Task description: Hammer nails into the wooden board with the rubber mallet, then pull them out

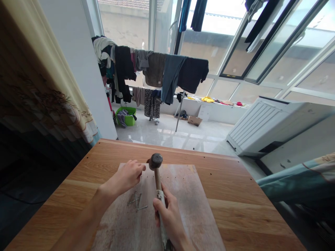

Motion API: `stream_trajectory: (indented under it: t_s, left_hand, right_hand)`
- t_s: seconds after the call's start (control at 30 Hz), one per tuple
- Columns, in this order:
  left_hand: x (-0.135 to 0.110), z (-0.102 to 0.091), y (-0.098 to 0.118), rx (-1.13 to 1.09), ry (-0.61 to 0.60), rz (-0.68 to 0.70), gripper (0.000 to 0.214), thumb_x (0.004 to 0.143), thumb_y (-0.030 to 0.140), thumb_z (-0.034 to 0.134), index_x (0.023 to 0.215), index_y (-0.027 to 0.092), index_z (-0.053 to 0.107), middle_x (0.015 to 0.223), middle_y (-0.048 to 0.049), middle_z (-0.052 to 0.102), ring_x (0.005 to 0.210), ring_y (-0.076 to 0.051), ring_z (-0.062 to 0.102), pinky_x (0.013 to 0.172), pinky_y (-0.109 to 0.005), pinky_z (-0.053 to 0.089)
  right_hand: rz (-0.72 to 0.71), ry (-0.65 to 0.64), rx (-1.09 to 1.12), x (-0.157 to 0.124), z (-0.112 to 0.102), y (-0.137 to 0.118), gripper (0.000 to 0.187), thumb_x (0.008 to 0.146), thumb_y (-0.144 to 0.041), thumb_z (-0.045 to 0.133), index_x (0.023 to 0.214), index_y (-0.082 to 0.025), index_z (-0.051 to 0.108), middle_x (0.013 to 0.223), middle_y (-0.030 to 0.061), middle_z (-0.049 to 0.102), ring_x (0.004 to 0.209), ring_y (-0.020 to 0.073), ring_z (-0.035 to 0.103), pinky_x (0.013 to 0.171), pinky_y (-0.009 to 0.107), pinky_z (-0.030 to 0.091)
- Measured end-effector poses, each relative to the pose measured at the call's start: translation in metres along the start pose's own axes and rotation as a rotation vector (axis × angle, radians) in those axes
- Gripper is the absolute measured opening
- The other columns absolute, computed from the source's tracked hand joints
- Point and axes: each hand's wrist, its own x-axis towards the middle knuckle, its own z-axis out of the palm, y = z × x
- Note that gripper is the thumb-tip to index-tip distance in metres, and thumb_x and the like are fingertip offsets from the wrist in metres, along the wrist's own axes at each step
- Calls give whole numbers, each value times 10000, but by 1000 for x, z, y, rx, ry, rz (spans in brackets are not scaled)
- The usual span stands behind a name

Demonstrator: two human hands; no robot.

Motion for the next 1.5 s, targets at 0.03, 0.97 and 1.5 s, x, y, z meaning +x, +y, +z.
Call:
stream_trajectory:
  t_s: [0.03,0.97,1.5]
  left_hand:
    - [1,0,0,-29,-1,7,289,802,44,557,938,226,737,908,-63,722,902,-256,663,828,-353,474]
    - [-19,55,-26,-633,384,-20,226,843,213,700,1067,239,707,945,-20,779,903,-186,722,875,-321,538]
    - [-19,50,-22,-584,400,-29,279,782,140,647,1033,230,731,944,-25,758,892,-198,685,821,-303,513]
  right_hand:
    - [-1,4,6,0,0,-1,581,828,-336,604,1354,-97,543,571,-105,447,358,60,403,334,156,350]
    - [-21,-62,-98,-11,-9,6,739,897,-607,622,1434,-105,547,594,-81,433,427,78,375,344,176,382]
    - [-17,-181,-115,-16,-8,14,663,937,-572,588,1438,-139,551,604,-72,464,423,76,389,351,164,392]
